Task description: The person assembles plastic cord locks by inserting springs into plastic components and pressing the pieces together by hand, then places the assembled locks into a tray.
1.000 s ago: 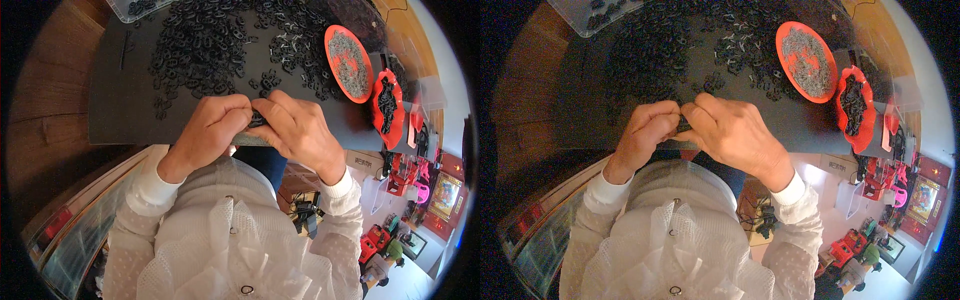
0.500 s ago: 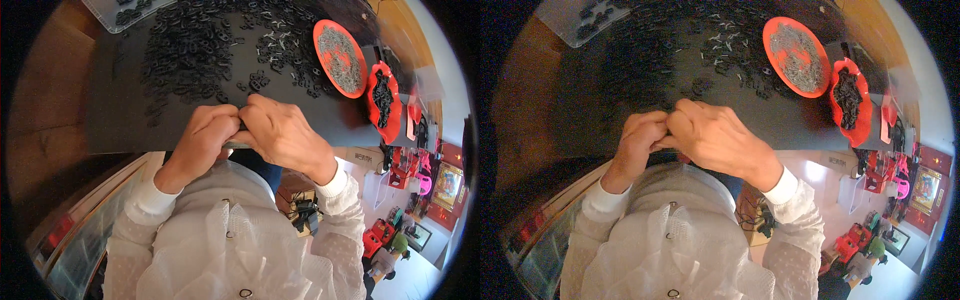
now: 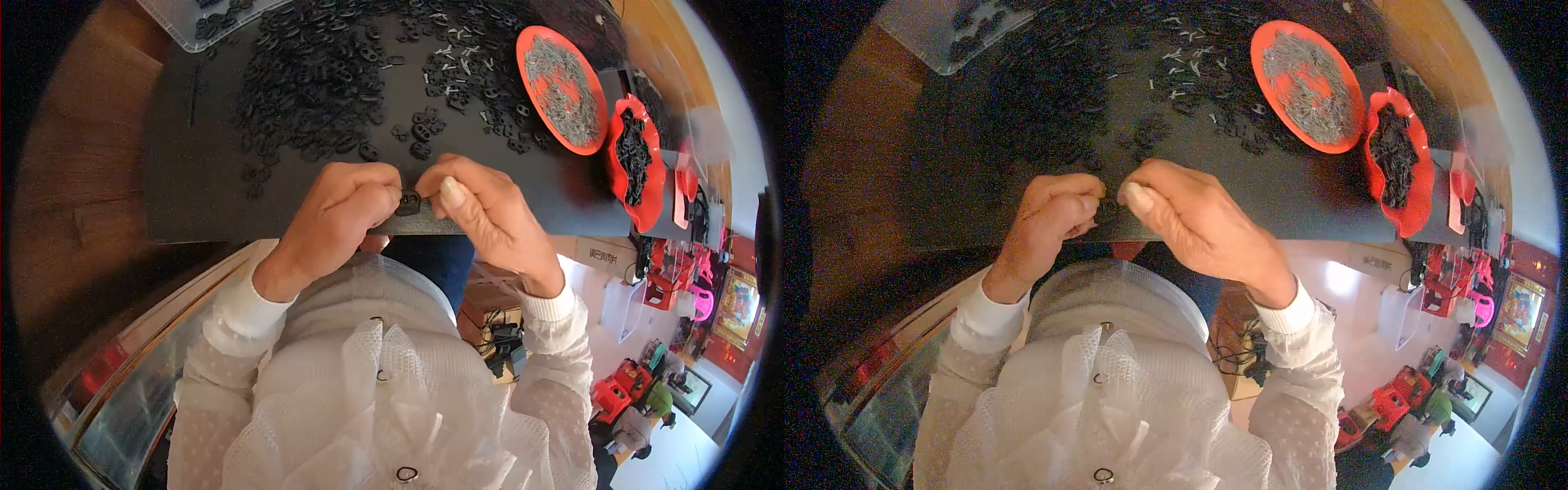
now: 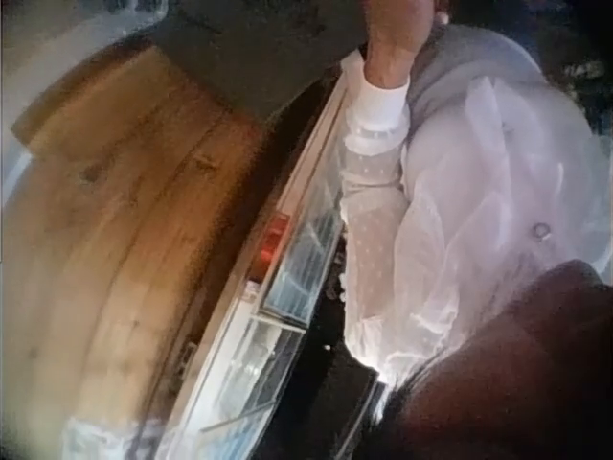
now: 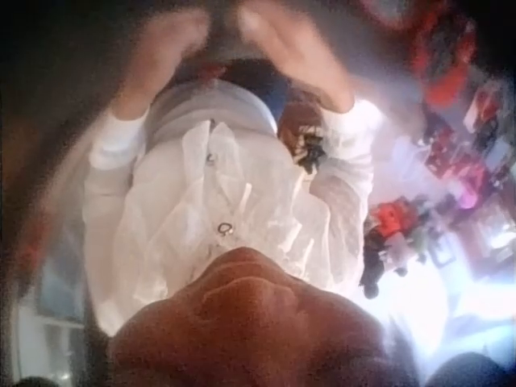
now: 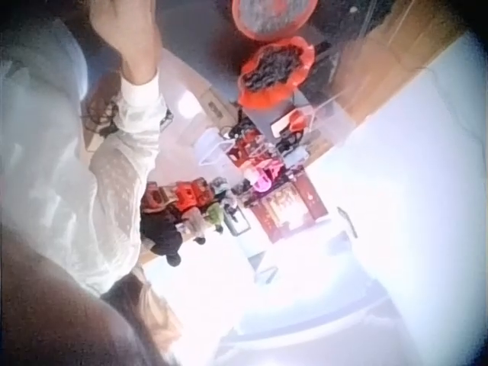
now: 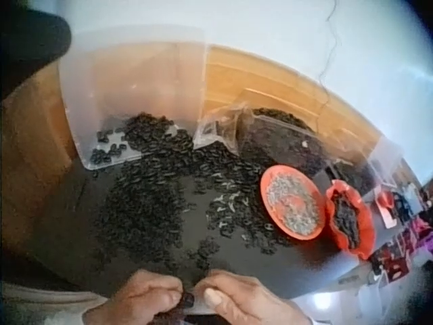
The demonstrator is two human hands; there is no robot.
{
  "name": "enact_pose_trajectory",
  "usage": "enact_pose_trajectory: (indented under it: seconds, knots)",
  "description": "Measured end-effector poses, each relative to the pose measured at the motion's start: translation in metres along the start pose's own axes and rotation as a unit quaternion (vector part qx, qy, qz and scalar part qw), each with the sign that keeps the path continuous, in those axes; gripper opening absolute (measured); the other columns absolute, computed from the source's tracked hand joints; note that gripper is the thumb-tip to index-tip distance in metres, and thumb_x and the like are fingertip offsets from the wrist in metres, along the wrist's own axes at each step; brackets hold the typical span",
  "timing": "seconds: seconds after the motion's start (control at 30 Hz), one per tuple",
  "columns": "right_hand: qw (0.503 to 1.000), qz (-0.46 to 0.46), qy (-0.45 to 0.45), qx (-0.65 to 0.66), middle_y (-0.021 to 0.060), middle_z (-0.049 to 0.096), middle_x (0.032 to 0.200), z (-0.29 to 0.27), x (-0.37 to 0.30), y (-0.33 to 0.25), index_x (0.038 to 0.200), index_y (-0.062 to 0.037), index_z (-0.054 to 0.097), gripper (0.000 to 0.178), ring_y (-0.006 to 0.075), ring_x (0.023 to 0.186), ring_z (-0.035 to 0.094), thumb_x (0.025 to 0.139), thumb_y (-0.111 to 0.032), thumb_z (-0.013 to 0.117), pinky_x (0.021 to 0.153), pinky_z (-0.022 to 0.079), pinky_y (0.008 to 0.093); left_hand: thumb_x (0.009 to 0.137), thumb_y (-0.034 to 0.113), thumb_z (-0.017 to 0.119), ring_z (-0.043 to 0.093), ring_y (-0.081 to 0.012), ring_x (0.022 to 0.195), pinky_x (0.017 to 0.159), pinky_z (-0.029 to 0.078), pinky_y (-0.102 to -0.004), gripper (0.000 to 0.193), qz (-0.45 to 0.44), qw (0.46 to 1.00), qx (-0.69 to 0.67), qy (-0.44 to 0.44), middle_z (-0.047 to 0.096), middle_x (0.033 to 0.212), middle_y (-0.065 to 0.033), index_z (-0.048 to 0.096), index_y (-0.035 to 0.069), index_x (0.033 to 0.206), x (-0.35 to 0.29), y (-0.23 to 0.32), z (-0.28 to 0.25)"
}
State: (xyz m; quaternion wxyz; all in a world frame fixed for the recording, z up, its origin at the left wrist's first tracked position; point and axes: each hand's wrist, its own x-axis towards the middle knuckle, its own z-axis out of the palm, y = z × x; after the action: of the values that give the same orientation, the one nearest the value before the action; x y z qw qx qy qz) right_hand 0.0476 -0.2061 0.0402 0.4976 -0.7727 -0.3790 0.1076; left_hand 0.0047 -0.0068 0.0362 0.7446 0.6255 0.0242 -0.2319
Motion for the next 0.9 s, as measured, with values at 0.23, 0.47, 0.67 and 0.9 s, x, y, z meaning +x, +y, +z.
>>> enact_pose_trajectory:
  seconds: [0.23, 0.47, 0.67, 0.9]
  knots:
    - [0.984, 0.106, -0.025, 0.138, 0.0026, 0.048, 0.069, -0.001, -0.007, -0.01, 0.087, 0.0013, 0.053, 0.023, 0.0104, 0.062, 0.041, 0.099, -0.018, 0.048, 0.055, 0.037, 0.0269, 0.082, 0.01, 0.046, 0.039, -0.0088, 0.056, 0.048, 0.039, -0.0297, 0.018, 0.067, 0.995, 0.069, -0.039, 0.041, 0.061, -0.0016, 0.047, 0.002, 0.066, 0.009, -0.008, 0.003]
    - [0.932, 0.241, -0.017, 0.271, -0.0057, 0.046, 0.071, -0.01, -0.02, -0.025, 0.085, -0.0012, 0.056, 0.022, 0.0021, 0.066, 0.039, 0.098, -0.017, 0.05, 0.055, 0.032, 0.0209, 0.08, 0.015, 0.063, 0.047, -0.0299, 0.054, 0.049, 0.039, -0.0383, 0.02, 0.435, 0.801, 0.41, -0.016, 0.045, 0.067, -0.0115, 0.049, 0.002, 0.074, 0.016, 0.0, 0.018]
    - [0.927, 0.178, 0.034, 0.33, -0.0052, 0.049, 0.07, -0.009, -0.039, -0.018, 0.085, -0.0006, 0.058, 0.02, 0.0017, 0.064, 0.038, 0.097, -0.015, 0.053, 0.053, 0.031, 0.0206, 0.079, 0.016, 0.066, 0.048, -0.0291, 0.055, 0.049, 0.039, -0.0375, 0.022, 0.423, 0.799, 0.423, -0.053, 0.046, 0.068, -0.0115, 0.05, 0.002, 0.075, 0.015, 0.007, 0.027]
    - [0.9, 0.205, 0.086, 0.374, -0.002, 0.056, 0.068, -0.026, -0.052, -0.014, 0.079, -0.0002, 0.059, 0.022, 0.0043, 0.061, 0.052, 0.095, -0.016, 0.056, 0.053, 0.042, 0.0223, 0.075, 0.012, 0.071, 0.054, -0.0259, 0.062, 0.054, 0.044, -0.0338, 0.025, 0.322, 0.877, 0.343, -0.096, 0.052, 0.076, -0.0108, 0.054, 0.002, 0.089, 0.018, 0.014, 0.039]
